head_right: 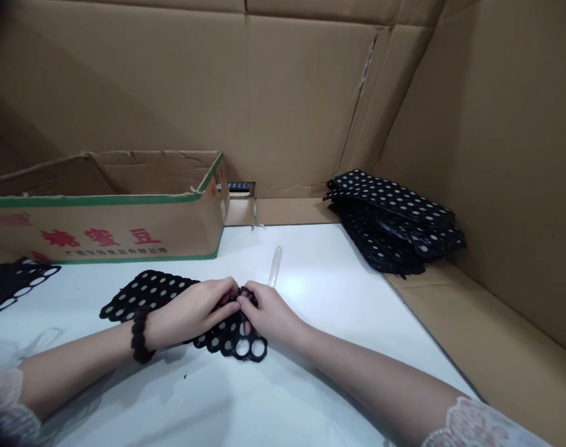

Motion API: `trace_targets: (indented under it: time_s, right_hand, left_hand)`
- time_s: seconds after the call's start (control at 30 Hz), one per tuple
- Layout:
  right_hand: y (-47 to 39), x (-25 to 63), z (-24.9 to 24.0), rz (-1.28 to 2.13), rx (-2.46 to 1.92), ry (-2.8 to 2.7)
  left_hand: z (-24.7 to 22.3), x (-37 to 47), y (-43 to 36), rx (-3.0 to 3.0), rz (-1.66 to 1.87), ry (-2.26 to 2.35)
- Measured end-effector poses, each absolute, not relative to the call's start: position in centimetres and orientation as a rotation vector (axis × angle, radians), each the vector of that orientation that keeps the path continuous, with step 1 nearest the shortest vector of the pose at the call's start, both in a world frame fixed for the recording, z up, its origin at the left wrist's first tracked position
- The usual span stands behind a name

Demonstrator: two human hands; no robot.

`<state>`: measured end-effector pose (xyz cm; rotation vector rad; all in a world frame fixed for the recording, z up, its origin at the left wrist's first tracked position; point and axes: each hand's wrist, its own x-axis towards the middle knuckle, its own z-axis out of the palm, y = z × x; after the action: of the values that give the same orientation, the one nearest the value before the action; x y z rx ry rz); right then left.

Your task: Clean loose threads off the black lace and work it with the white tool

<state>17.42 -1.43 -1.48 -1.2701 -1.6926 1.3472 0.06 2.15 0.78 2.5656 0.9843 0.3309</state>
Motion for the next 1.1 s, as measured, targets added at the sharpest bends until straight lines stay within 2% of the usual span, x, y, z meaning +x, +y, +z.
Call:
trace_targets:
  time_s: [0.23, 0.4, 0.53, 0.73, 0.97, 1.1]
  right_hand:
    - [-1.4, 17.3, -1.5, 1.264, -1.211, -1.753]
    - [-1.4, 17.5, -1.5, 1.415, -1.32, -1.572]
    - [-1.2, 17.7, -0.9, 1.505, -1.315, -1.586]
    - [-1.1, 17.8, -0.1, 1.658, -1.21, -1.508]
    - [-1.7, 17.5, -1.1, 1.607, -1.074, -1.459]
    - [-2.3, 17.1, -1.1, 1.518, -0.976, -1.512]
  left_hand:
    - [0.6, 0.3, 2.9, 2.349, 0.437, 1.01]
    - [0.2, -1.7, 5.6, 2.013, 0.719, 1.222]
    - [1.1, -2.3, 5.1, 2.052, 0.867, 1.355]
    - [0.7, 0.0, 0.5, 2.499, 0.486, 1.213]
    - [0.4, 0.0, 0.5, 2.398, 0.268, 0.989]
    - [1.3, -0.4, 1.6, 2.277, 0.265, 0.835]
